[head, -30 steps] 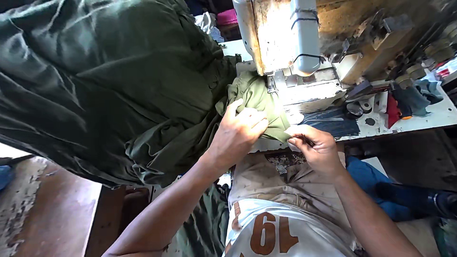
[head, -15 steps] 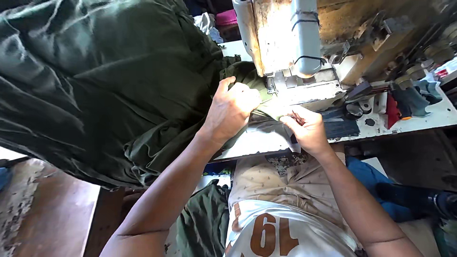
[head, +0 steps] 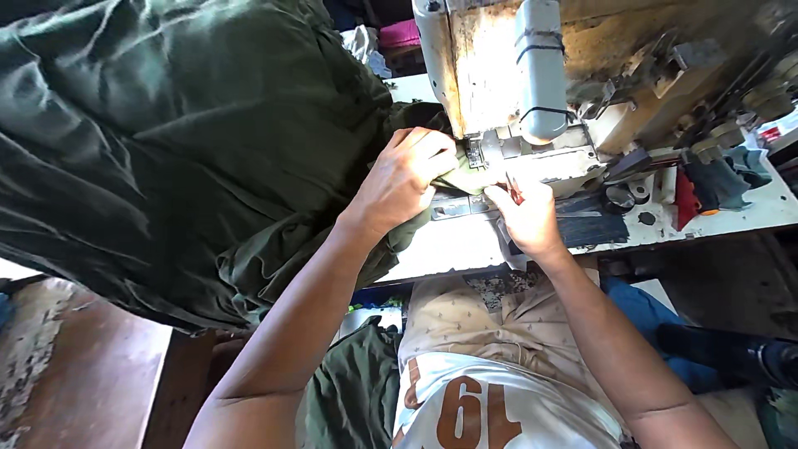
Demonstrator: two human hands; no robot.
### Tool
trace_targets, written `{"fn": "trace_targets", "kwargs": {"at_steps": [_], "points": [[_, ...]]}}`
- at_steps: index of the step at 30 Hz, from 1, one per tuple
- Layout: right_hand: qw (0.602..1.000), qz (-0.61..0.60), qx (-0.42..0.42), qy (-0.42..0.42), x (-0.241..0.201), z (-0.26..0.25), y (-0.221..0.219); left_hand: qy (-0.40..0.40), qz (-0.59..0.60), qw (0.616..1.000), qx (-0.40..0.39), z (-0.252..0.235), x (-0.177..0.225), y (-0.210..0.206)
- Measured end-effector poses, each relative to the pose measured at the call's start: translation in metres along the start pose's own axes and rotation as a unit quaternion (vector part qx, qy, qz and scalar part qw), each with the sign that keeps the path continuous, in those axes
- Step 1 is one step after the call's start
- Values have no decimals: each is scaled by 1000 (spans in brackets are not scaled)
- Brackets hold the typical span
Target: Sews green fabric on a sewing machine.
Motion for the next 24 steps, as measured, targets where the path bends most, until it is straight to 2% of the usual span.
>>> {"fn": "trace_targets", "kwargs": {"at_steps": [2, 4, 8, 10, 13, 16, 18, 21, 22, 24], "points": [[1000, 5, 4, 9, 2, 1, -1, -4, 28, 999, -35, -2, 7, 9], [1000, 17, 7, 9, 2, 1, -2, 4, 9, 997, -77, -1, 4, 21], [998, 63, -1, -2, 0, 5, 0, 80, -71, 983, -152, 14, -39, 57], [996, 89, -1, 8, -2, -1, -3, 98, -74, 981, -149, 19, -47, 77], [993, 105, -53, 18, -11, -12, -3, 35, 31, 995, -86, 17, -9, 98], [978, 16, -200, 60, -33, -5, 5, -29, 196, 980, -34, 21, 48, 94], [956, -47, -265, 119, -51, 5, 7, -43, 262, 963, -40, 25, 75, 77], [957, -39, -240, 157, -60, 31, 14, -16, 306, 952, -19, 30, 94, 48], [963, -23, -221, 151, -56, 39, 17, -3, 284, 959, 4, 31, 96, 40], [975, 4, -182, 128, -48, 54, 22, 13, 148, 988, 38, 34, 96, 23]]}}
Point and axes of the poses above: each hand's wrist, its own z-axis away from the middle knuckle, its own y-axis out of the back of the hand, x = y × z, the point moved 4 cm from there along -z, towards the middle knuckle, and after that the axes turned 2 degrees about -z, right-handed, at the moved point
